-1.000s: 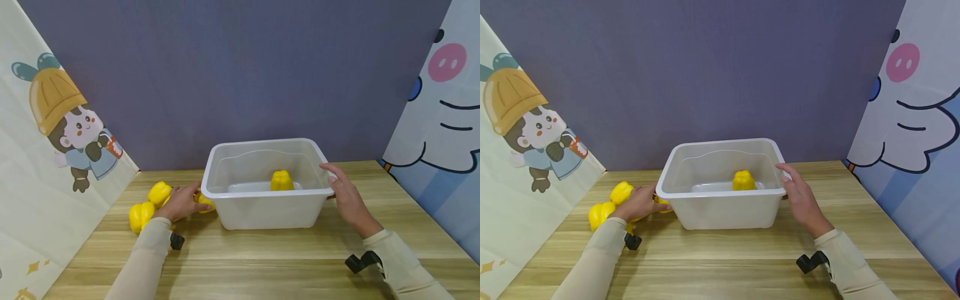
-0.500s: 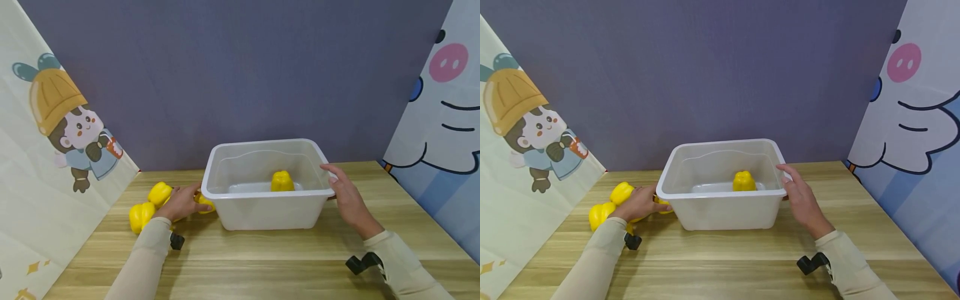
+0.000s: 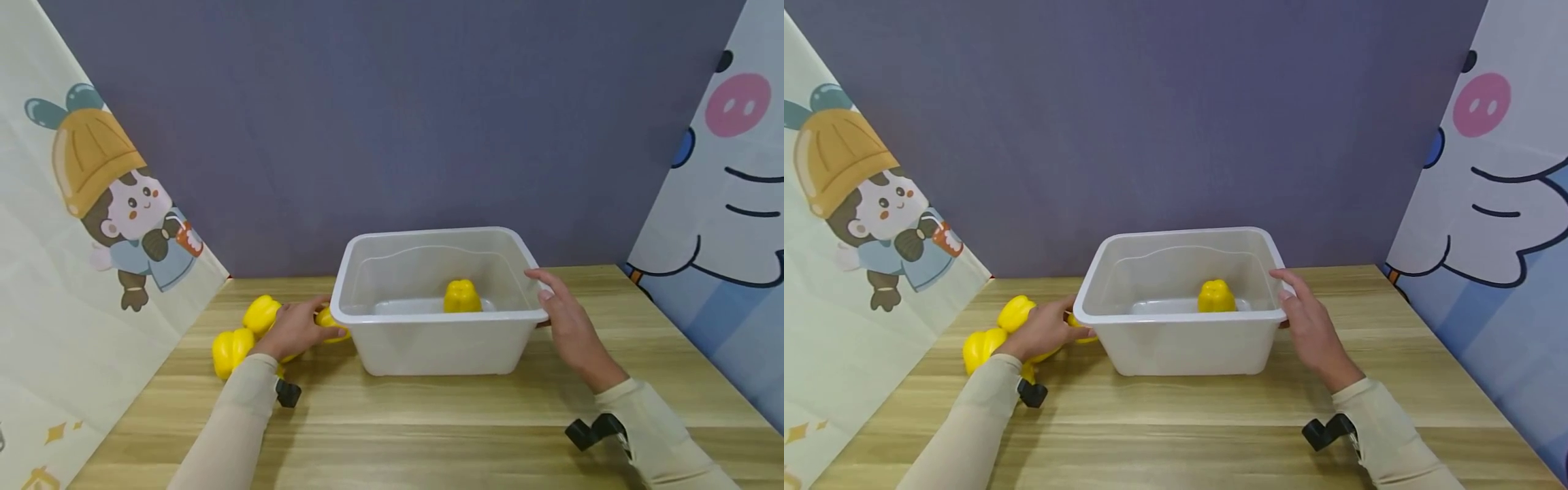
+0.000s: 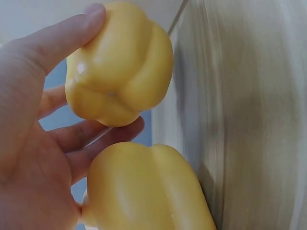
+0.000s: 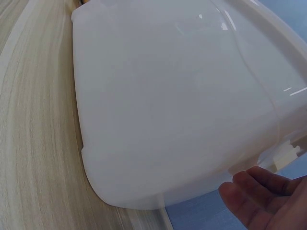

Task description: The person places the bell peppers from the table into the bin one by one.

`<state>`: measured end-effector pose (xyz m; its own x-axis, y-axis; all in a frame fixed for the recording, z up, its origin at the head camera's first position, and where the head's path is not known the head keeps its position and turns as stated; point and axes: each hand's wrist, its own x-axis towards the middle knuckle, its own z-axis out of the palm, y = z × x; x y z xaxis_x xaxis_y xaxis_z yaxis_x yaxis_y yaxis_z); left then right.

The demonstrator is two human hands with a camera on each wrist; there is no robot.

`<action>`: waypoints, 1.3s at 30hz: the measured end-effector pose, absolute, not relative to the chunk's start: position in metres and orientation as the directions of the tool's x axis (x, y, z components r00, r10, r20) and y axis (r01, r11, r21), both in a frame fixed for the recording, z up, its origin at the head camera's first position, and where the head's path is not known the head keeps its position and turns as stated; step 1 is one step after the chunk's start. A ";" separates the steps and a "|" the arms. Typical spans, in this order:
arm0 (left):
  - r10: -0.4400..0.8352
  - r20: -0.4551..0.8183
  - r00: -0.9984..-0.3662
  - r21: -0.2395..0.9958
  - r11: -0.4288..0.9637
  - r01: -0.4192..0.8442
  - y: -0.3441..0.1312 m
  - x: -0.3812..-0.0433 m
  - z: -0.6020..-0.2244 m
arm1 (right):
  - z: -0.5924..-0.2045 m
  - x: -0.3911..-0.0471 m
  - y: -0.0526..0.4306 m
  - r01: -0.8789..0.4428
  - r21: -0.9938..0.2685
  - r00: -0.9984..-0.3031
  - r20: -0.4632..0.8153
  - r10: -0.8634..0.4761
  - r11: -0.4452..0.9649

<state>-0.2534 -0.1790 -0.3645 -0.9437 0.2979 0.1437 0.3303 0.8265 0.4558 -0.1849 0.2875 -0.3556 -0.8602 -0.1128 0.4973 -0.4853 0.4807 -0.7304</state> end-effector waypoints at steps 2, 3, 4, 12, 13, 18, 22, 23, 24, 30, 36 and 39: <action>0.299 0.158 -0.941 0.459 0.821 0.338 -0.179 -0.254 -0.365 | -0.355 -0.185 0.288 -0.488 -0.729 -0.858 0.501 -0.112 0.480; 0.300 0.166 -0.939 0.460 0.819 0.343 -0.179 -0.254 -0.365 | -0.355 -0.185 0.288 -0.491 -0.729 -0.857 0.503 -0.113 0.478; 0.293 0.169 -0.941 0.459 0.821 0.339 -0.179 -0.254 -0.365 | -0.355 -0.185 0.288 -0.493 -0.728 -0.855 0.505 -0.114 0.477; 0.253 0.168 -0.953 0.476 0.825 0.303 -0.181 -0.250 -0.364 | -0.357 -0.186 0.288 -0.499 -0.727 -0.853 0.507 -0.120 0.472; 0.248 0.168 -0.954 0.482 0.824 0.299 -0.181 -0.251 -0.365 | -0.357 -0.186 0.288 -0.499 -0.727 -0.853 0.507 -0.120 0.472; 0.238 0.194 -0.952 0.492 0.815 0.305 -0.182 -0.253 -0.365 | -0.355 -0.185 0.288 -0.492 -0.724 -0.856 0.503 -0.118 0.485; 0.240 0.217 -0.946 0.489 0.813 0.318 -0.184 -0.254 -0.365 | -0.355 -0.185 0.288 -0.489 -0.727 -0.859 0.499 -0.117 0.482; 0.240 0.219 -0.946 0.491 0.810 0.320 -0.185 -0.254 -0.365 | -0.354 -0.185 0.287 -0.487 -0.729 -0.860 0.496 -0.118 0.481; 0.236 0.218 -0.947 0.496 0.809 0.316 -0.185 -0.254 -0.364 | -0.354 -0.184 0.287 -0.484 -0.732 -0.862 0.493 -0.117 0.480; 0.210 0.221 -0.952 0.528 0.795 0.298 -0.184 -0.253 -0.362 | -0.354 -0.183 0.286 -0.463 -0.739 -0.872 0.478 -0.104 0.489; 0.183 0.243 -0.953 0.561 0.775 0.292 -0.184 -0.253 -0.360 | -0.353 -0.184 0.286 -0.464 -0.734 -0.871 0.480 -0.105 0.496; 0.187 0.251 -0.950 0.576 0.760 0.302 -0.184 -0.253 -0.360 | -0.354 -0.184 0.287 -0.463 -0.732 -0.872 0.478 -0.108 0.499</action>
